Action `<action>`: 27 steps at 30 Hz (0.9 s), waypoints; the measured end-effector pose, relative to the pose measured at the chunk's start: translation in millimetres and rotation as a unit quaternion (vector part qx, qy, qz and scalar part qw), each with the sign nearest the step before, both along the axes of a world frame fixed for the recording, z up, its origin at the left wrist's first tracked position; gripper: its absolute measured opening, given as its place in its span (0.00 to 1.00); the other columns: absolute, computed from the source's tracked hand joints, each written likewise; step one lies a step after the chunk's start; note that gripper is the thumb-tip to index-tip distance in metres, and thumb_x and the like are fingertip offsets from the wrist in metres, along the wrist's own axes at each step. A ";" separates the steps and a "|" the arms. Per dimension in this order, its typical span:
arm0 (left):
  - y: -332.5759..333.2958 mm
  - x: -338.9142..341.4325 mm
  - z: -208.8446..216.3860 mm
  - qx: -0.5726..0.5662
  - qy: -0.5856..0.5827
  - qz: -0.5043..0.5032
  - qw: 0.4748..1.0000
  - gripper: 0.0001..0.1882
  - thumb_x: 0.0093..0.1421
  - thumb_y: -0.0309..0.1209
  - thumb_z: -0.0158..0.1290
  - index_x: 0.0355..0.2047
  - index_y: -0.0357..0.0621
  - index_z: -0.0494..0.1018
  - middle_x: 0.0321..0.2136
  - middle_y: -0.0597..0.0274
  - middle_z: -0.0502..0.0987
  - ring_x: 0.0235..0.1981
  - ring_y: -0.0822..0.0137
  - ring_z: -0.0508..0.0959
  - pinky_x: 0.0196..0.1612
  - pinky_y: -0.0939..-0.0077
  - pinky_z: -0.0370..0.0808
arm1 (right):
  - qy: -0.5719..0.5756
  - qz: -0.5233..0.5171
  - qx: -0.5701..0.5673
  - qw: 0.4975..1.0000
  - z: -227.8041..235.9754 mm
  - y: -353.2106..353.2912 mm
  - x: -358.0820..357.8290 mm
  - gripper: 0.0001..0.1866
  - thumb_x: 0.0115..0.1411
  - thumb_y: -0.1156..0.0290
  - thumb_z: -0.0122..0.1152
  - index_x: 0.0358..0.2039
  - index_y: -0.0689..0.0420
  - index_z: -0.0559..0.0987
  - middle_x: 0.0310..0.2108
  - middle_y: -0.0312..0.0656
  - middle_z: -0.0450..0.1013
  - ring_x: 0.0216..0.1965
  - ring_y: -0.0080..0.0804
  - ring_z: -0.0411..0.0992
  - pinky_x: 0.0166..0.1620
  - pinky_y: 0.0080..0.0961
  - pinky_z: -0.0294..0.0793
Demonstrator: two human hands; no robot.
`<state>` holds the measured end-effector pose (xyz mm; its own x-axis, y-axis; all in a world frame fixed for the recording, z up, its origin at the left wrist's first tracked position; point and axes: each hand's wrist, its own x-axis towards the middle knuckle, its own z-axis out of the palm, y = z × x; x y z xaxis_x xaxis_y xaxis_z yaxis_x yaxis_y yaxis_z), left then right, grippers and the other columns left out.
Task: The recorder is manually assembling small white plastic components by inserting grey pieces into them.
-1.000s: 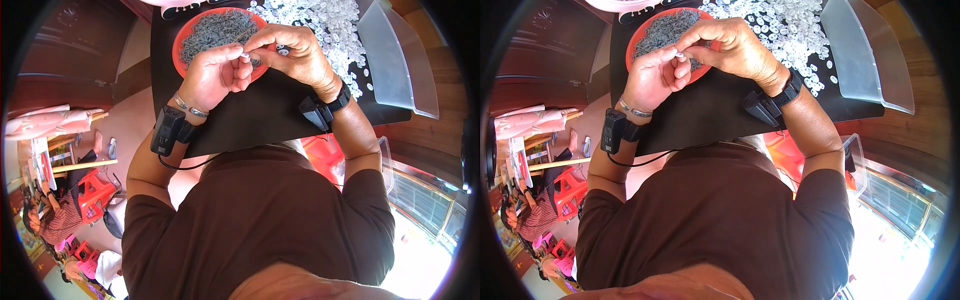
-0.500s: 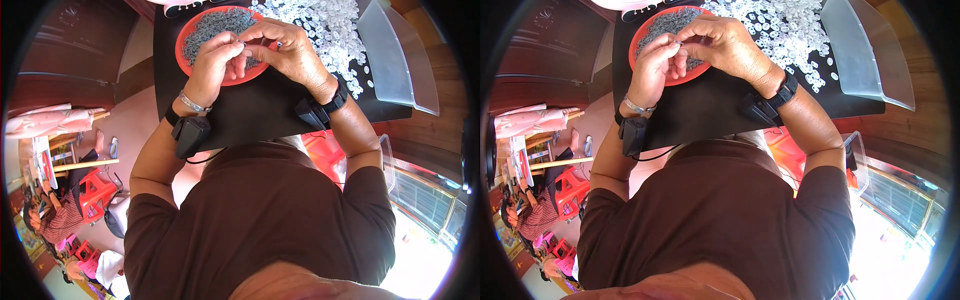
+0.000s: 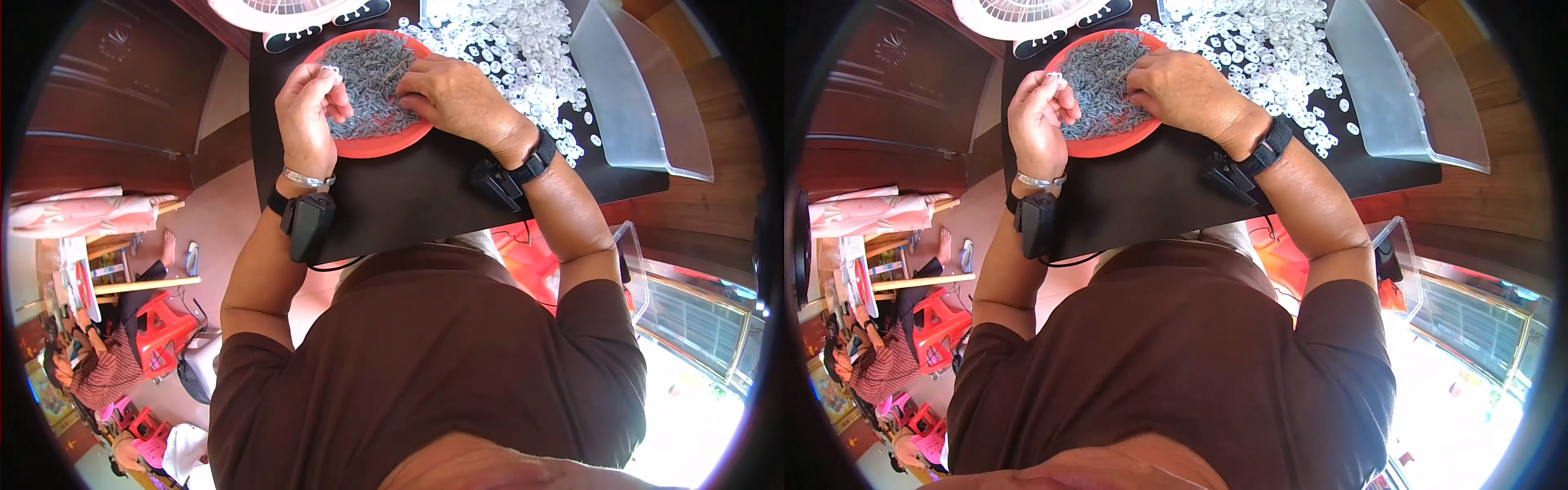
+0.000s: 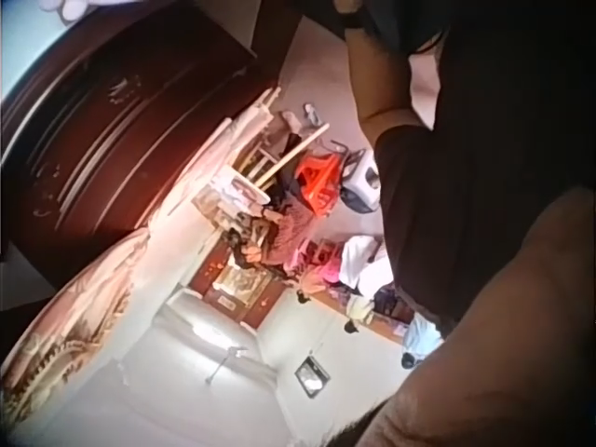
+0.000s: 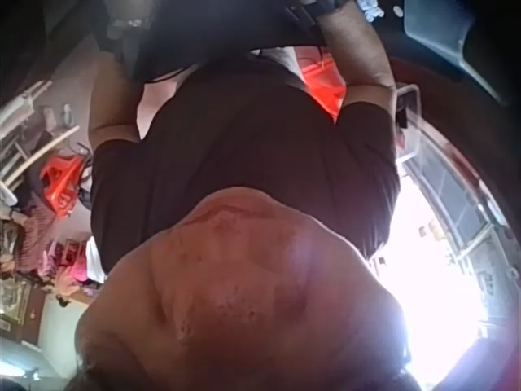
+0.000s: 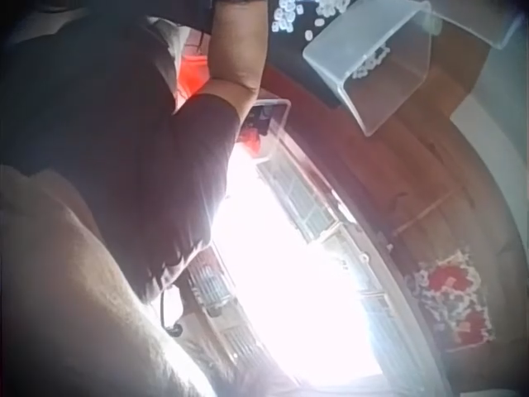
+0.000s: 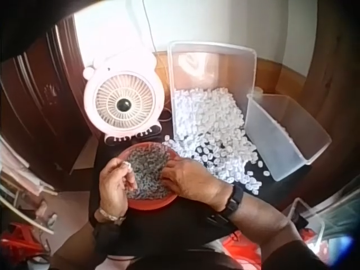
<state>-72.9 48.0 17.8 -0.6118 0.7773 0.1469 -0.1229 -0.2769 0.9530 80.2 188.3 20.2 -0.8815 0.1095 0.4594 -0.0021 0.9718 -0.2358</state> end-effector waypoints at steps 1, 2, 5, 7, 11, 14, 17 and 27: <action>0.5 0.3 -0.8 0.001 0.008 0.003 1.000 0.08 0.59 0.32 0.45 0.29 0.40 0.68 0.18 0.65 0.69 0.18 0.73 0.69 0.22 0.83 0.62 | 0.001 -0.002 0.001 1.000 0.5 1.4 1.2 0.07 0.51 0.69 0.61 0.29 0.57 0.77 0.28 0.40 0.71 0.35 0.40 0.72 0.37 0.32 0.72; 1.0 1.3 -1.2 0.001 0.009 0.001 1.000 0.08 0.59 0.32 0.45 0.29 0.40 0.68 0.18 0.65 0.69 0.18 0.73 0.69 0.22 0.83 0.62 | -0.011 -0.021 0.000 1.000 1.0 3.1 3.3 0.07 0.51 0.69 0.60 0.29 0.57 0.77 0.28 0.40 0.72 0.35 0.40 0.72 0.37 0.33 0.72; 2.2 6.0 -1.0 -0.020 0.016 -0.006 1.000 0.08 0.59 0.32 0.45 0.27 0.40 0.69 0.17 0.65 0.69 0.17 0.74 0.69 0.23 0.83 0.62 | -0.040 -0.061 -0.001 0.997 -1.2 11.2 8.3 0.07 0.52 0.68 0.60 0.30 0.57 0.77 0.28 0.40 0.72 0.35 0.41 0.72 0.37 0.33 0.72; 3.6 7.0 -1.7 -0.026 0.034 -0.012 0.999 0.08 0.60 0.31 0.45 0.27 0.40 0.69 0.17 0.65 0.69 0.17 0.74 0.69 0.23 0.83 0.62 | -0.035 -0.084 0.010 0.996 -0.9 14.4 11.5 0.08 0.51 0.67 0.60 0.30 0.57 0.78 0.28 0.40 0.72 0.35 0.41 0.72 0.38 0.33 0.72; 6.2 5.0 -5.3 -0.038 0.051 -0.029 0.998 0.09 0.60 0.31 0.45 0.26 0.40 0.69 0.18 0.65 0.69 0.18 0.74 0.70 0.23 0.83 0.63 | -0.032 -0.044 -0.009 0.998 1.2 17.3 15.9 0.08 0.50 0.67 0.61 0.29 0.56 0.78 0.31 0.39 0.72 0.35 0.40 0.72 0.39 0.34 0.72; 6.7 2.7 -4.6 -0.039 0.043 -0.042 0.997 0.09 0.60 0.31 0.45 0.27 0.40 0.69 0.18 0.64 0.70 0.18 0.73 0.70 0.24 0.83 0.64 | -0.050 -0.041 -0.009 0.998 2.7 14.5 14.4 0.07 0.50 0.68 0.62 0.29 0.56 0.78 0.31 0.38 0.72 0.36 0.40 0.72 0.38 0.33 0.72; 4.9 2.3 -1.2 -0.045 0.039 -0.072 0.996 0.08 0.60 0.31 0.45 0.27 0.40 0.69 0.19 0.64 0.70 0.19 0.72 0.70 0.24 0.82 0.64 | -0.049 -0.045 0.015 0.998 -6.5 13.9 8.9 0.07 0.50 0.68 0.62 0.27 0.57 0.77 0.30 0.38 0.71 0.36 0.39 0.72 0.38 0.32 0.73; 19.9 24.4 52.7 -0.066 -0.018 -0.201 0.977 0.09 0.61 0.33 0.42 0.29 0.41 0.67 0.20 0.64 0.69 0.21 0.70 0.70 0.25 0.81 0.64 | 0.013 -0.075 -0.083 0.994 -1.5 14.9 9.1 0.14 0.54 0.56 0.60 0.26 0.54 0.77 0.24 0.40 0.73 0.30 0.42 0.74 0.32 0.35 0.73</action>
<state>-48.6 67.9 70.5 -0.2568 0.9664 0.0130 -0.2310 -0.0745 0.9701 89.3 203.2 18.7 -0.8381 0.3143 0.4459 0.1309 0.9093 -0.3950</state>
